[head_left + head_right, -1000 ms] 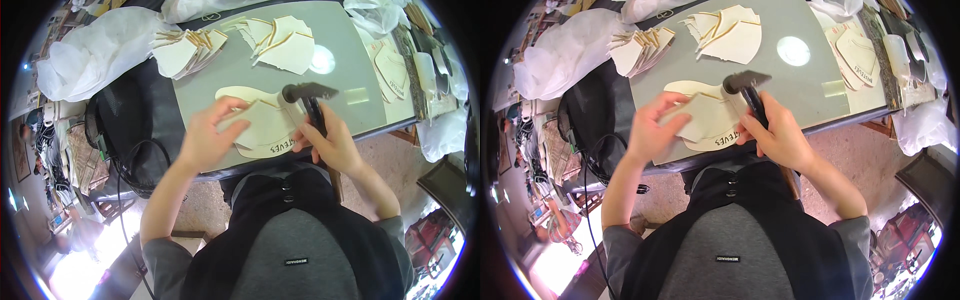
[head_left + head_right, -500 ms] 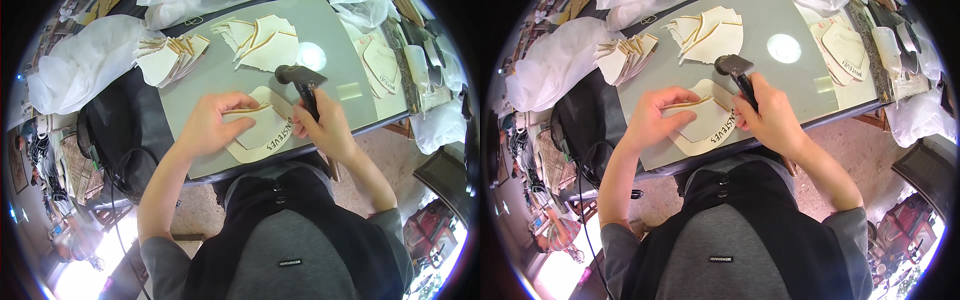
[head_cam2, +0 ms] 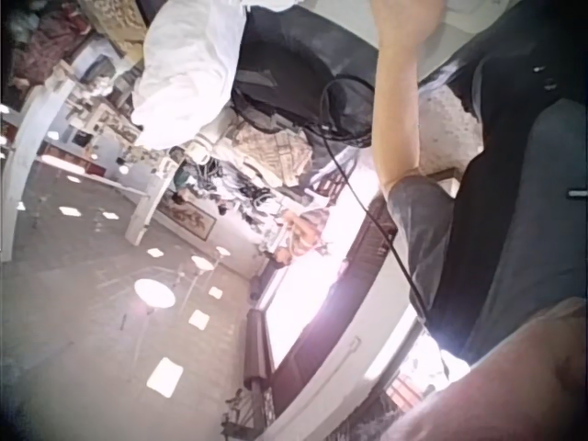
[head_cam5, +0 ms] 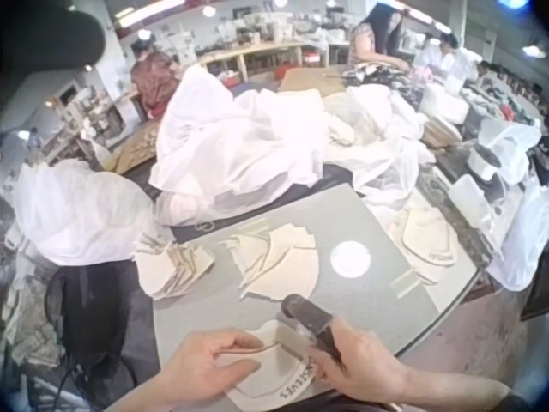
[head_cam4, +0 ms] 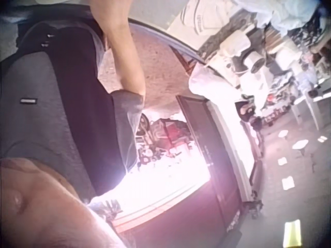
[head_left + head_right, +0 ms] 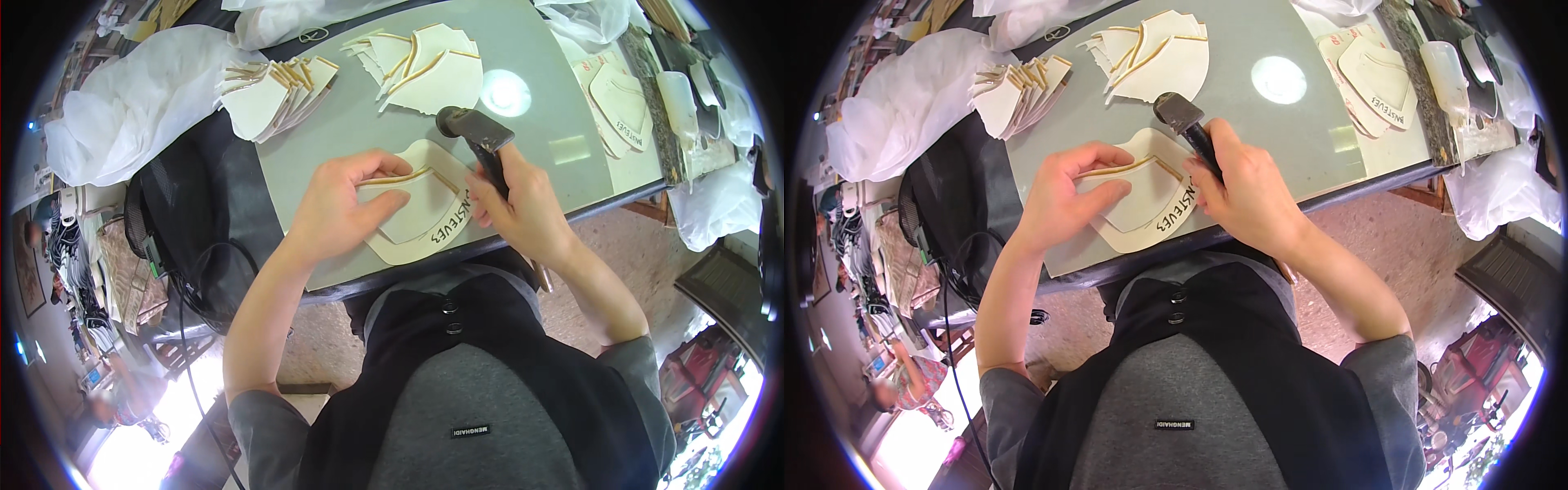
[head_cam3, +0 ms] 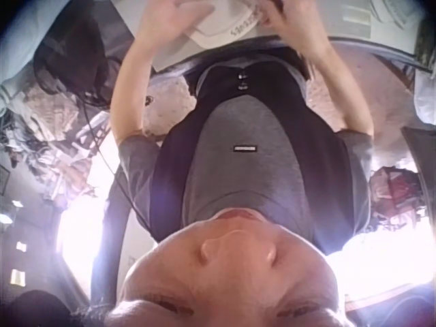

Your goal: Hammering and flattening leather shoe components on a workbench.

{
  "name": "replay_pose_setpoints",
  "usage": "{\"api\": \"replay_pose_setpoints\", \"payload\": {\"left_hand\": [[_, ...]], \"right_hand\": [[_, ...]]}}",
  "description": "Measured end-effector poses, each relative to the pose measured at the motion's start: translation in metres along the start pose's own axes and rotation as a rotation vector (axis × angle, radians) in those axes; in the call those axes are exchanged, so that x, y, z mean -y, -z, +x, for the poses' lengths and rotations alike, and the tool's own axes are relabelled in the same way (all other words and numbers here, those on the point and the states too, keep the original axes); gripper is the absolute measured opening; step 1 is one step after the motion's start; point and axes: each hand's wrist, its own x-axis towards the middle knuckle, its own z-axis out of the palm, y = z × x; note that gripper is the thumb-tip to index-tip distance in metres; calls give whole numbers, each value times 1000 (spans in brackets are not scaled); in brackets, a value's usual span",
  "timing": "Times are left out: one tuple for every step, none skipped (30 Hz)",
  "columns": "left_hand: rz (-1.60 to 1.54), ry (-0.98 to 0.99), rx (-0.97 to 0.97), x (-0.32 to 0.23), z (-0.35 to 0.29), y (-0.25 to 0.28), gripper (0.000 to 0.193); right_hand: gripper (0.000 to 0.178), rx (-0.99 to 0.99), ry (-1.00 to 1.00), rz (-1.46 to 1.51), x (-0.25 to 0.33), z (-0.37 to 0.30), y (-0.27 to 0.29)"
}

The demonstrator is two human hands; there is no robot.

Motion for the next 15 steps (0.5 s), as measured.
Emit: {"api": "replay_pose_setpoints", "payload": {"left_hand": [[-56,45,-3,-2,-1,0,27],[-112,88,-6,-3,-1,0,28],[-114,87,-6,-2,-1,0,28],[-111,91,-1,-1,-2,1,28],[-108,95,5,-1,-1,1,29],[-109,95,6,0,-1,1,29],[-76,80,8,0,0,1,28],[-42,68,10,0,0,1,28],[-42,69,9,0,-1,0,28],[-5,64,-5,-1,-1,-2,28],[31,58,-19,-2,-2,-3,27],[31,61,-21,1,-3,-5,27],[60,13,-55,5,-5,-8,29],[88,-34,-88,5,-4,-10,31],[87,-30,-90,3,-6,-13,31]], "right_hand": [[21,-8,5,6,0,0,-1],[22,-18,10,11,-1,0,-1],[22,-17,10,9,-1,-1,-2],[21,-24,33,3,-1,-1,-2],[20,-30,55,-3,-1,-1,-2],[20,-30,54,-4,0,-1,-2],[23,-21,15,17,1,-1,-2],[26,-10,-23,39,2,0,-1],[26,-8,-23,40,2,0,-1],[31,-16,64,-73,2,1,-1],[35,-23,151,-187,3,1,-1],[35,-20,151,-185,5,3,-3],[40,-3,123,-253,10,5,-6],[45,15,94,-322,12,6,-8],[45,20,94,-321,10,6,-10]]}}
